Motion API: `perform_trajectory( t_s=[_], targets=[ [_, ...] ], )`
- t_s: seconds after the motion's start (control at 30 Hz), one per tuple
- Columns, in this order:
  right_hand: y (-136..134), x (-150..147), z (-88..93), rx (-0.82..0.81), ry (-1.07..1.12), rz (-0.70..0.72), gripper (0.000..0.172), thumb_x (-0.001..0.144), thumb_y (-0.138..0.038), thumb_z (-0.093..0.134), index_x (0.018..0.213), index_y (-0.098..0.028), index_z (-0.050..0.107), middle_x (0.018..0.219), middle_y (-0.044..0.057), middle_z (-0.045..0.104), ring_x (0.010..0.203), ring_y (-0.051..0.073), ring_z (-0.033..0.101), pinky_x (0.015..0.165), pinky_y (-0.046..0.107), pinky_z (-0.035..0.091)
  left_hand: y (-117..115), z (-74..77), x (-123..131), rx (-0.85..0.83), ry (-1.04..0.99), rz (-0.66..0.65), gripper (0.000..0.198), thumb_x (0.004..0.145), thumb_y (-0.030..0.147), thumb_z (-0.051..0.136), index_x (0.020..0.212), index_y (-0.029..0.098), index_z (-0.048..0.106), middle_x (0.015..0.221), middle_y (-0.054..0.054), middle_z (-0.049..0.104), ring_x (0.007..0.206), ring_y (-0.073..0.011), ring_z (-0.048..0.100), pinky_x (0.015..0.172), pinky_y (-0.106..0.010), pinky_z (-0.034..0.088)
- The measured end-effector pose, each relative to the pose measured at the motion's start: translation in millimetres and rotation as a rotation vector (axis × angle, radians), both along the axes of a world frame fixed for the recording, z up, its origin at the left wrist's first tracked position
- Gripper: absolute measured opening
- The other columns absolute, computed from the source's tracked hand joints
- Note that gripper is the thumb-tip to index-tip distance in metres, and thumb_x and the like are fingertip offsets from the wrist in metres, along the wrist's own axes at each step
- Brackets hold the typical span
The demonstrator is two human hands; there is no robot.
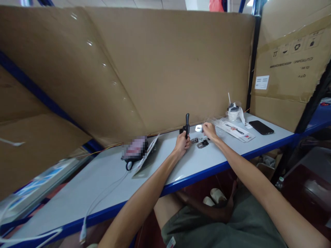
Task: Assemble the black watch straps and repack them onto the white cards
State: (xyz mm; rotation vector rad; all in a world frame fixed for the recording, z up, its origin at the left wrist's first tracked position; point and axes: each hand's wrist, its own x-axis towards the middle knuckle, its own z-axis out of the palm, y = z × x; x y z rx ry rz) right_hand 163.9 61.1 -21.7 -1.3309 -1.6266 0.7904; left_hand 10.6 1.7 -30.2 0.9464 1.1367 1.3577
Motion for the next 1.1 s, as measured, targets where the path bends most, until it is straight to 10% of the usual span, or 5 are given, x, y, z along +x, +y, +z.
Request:
perform_trajectory(
  t_s=[0.4,0.57,0.7,0.97,1.1],
  targets=[
    [0,12,-8.9,-0.022,-0.26,-0.138,0.015,0.079,-0.027,0.071,0.086,-0.014,0.076,0.1,0.02,0.075,0.111,0.031,0.067,0.084,0.03,0.049,-6,0.8,7,-0.008,0.153,-0.01,0.039,0.097,0.052,0.046,0.074,0.021,0.041,0.046,0.012,0.027,0.032,-0.0039,0.021,0.034,-0.016,0.009],
    [-3,3,2.2,-0.052,0.071,0.065,0.025,0.092,-0.039,0.059,0.102,-0.019,0.071,0.101,0.009,0.075,0.096,0.02,0.07,0.075,0.025,0.052,-5,-2.5,8,0.013,0.213,-0.076,0.042,0.097,0.054,0.046,0.072,0.021,0.041,0.044,0.012,0.026,0.03,-0.0037,0.02,0.032,-0.017,0.009],
    [-3,-6,3.5,-0.239,0.552,0.283,0.02,0.069,-0.028,0.08,0.076,-0.014,0.067,0.074,0.004,0.072,0.069,0.016,0.067,0.062,0.023,0.051,-7,-3.3,10,0.023,0.27,-0.211,0.046,0.094,0.059,0.048,0.069,0.022,0.04,0.044,0.012,0.026,0.03,-0.0034,0.018,0.031,-0.017,0.008],
    [13,19,13.6,-0.125,0.968,0.034,0.016,0.071,-0.029,0.07,0.081,-0.02,0.061,0.074,-0.003,0.07,0.07,0.012,0.065,0.065,0.021,0.052,-18,13.7,2,-0.052,0.355,-0.577,0.041,0.089,0.054,0.059,0.07,0.021,0.043,0.047,0.012,0.026,0.033,-0.0032,0.015,0.032,-0.017,0.009],
    [20,30,16.5,0.072,0.946,-0.189,0.015,0.069,-0.03,0.07,0.075,-0.018,0.062,0.069,-0.002,0.068,0.067,0.014,0.065,0.058,0.02,0.049,-11,24.4,-23,-0.008,0.477,-0.316,0.036,0.095,0.048,0.044,0.072,0.021,0.043,0.05,0.01,0.024,0.035,-0.0052,0.019,0.034,-0.017,0.017]
  ],
)
